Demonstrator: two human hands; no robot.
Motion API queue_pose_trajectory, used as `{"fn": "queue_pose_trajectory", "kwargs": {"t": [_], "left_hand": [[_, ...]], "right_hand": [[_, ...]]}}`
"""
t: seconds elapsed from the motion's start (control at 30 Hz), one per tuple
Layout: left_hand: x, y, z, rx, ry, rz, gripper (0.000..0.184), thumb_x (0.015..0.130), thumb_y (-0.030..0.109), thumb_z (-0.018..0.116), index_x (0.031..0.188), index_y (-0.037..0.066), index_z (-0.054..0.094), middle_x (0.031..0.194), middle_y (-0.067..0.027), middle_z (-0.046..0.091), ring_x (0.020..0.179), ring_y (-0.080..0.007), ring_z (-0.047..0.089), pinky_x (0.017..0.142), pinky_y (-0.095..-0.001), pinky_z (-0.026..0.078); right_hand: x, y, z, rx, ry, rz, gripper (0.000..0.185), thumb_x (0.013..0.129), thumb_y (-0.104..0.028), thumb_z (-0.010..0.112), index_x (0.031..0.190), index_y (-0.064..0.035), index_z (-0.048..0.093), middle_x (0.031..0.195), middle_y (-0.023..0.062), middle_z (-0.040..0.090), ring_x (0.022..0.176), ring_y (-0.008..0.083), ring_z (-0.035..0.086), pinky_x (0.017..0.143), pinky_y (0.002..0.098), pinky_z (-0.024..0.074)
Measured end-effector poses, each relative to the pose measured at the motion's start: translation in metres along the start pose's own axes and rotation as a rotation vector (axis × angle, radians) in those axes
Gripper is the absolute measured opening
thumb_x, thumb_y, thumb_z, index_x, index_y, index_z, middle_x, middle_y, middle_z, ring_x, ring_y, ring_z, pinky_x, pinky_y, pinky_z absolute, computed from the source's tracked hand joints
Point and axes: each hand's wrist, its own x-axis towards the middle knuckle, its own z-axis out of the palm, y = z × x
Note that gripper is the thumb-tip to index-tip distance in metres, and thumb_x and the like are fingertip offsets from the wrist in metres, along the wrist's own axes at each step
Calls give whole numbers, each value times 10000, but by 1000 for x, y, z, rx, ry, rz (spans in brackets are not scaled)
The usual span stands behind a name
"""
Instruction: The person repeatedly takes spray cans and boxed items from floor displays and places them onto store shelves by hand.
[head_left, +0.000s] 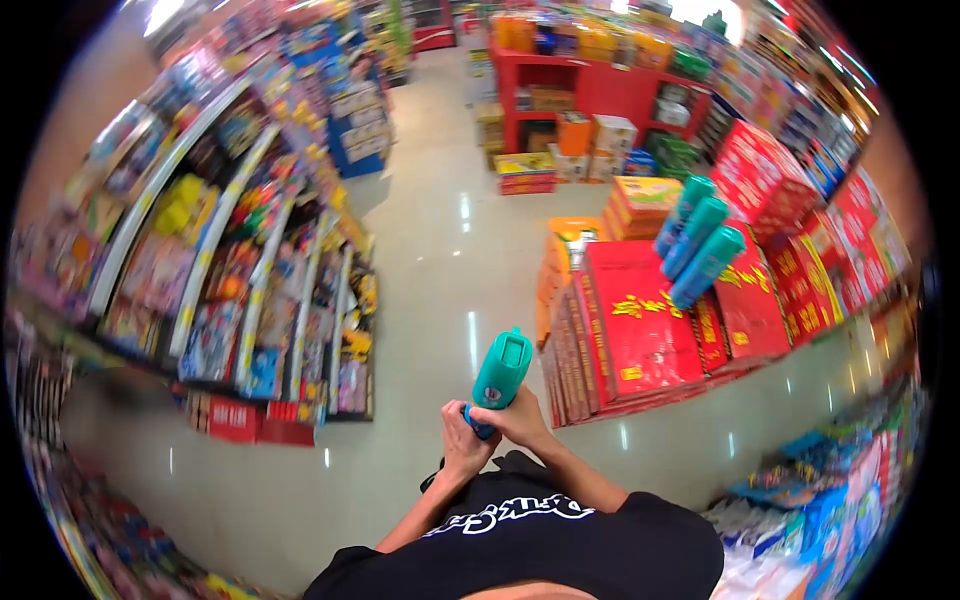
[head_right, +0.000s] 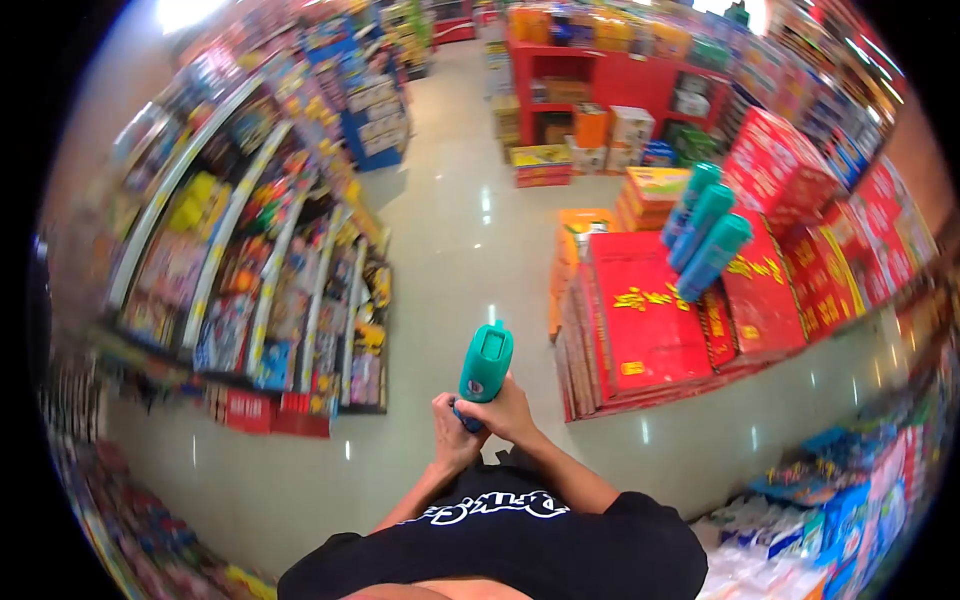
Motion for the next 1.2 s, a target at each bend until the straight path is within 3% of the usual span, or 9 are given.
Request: {"fn": "queue_pose_trajectory", "kwargs": {"t": [0.27,0.37,0.47,0.53,0.7,0.73,0.9,1.0,1.2], "left_hand": [[-120,-78,-165,-4,226,-482,801,744,227,841,1267,-8,281,1110,-257,559,998,-453,612,826,-488,506],[-188,-104,-252,-67,223,-666,845,747,272,845,1296,-7,266,1134,-270,590,1026,-448,638,858,-471,515],[-258,-125,-329,-177,223,-825,929,728,316,857,1368,2,260,1175,-280,597,1047,-423,654,884,-443,525],[-289,-140,-375,-250,181,-940,947,721,311,859,1395,6,268,1166,-277,610,1042,-414,658,870,-436,531],[-329,-161,-479,-126,202,-976,839,746,437,801,1346,-15,428,1069,-260,665,986,-395,673,854,-428,525],[-335,-171,-492,-139,231,-989,838,745,437,801,1346,-14,430,1073,-260,664,988,-398,670,856,-431,524],[-368,-239,-569,-60,358,-1012,826,751,440,790,1350,-11,444,1109,-262,652,1020,-410,654,881,-441,515],[-384,-290,-627,-12,432,-1010,819,754,429,790,1349,-16,443,1125,-251,649,1021,-406,655,883,-441,514],[-396,-361,-777,-9,496,-1057,762,758,385,800,1333,12,467,1146,-225,643,1026,-384,654,886,-440,514]], "right_hand": [[-42,-57,212,-109,-541,-92,558,651,-213,851,1123,-38,609,1046,102,644,942,206,653,840,379,527],[-71,-63,313,-24,-866,-119,490,661,-168,827,1091,-34,632,1022,93,667,908,196,655,820,353,521],[-108,-76,403,-46,-1118,85,408,670,-129,803,1043,-40,663,965,75,690,884,181,656,805,332,515],[-130,-84,457,2,-1147,91,377,685,-123,803,1025,-32,670,947,69,695,877,178,657,814,334,518],[-167,-93,566,97,-1193,146,358,729,-65,808,1041,-23,638,954,76,690,901,181,660,814,335,526],[-171,-99,585,136,-1196,144,371,744,-159,823,1049,-20,666,977,84,697,870,181,666,801,333,532],[-165,-118,710,-27,-1259,220,483,837,-290,793,1171,-2,596,1057,109,682,934,211,692,772,370,591],[-161,-121,805,-46,-1279,295,577,877,-272,763,1297,12,487,1151,146,652,1027,256,680,823,445,598],[-178,-167,985,95,-1309,250,533,897,-336,730,1238,16,522,1091,141,657,959,245,701,731,386,619]]}}
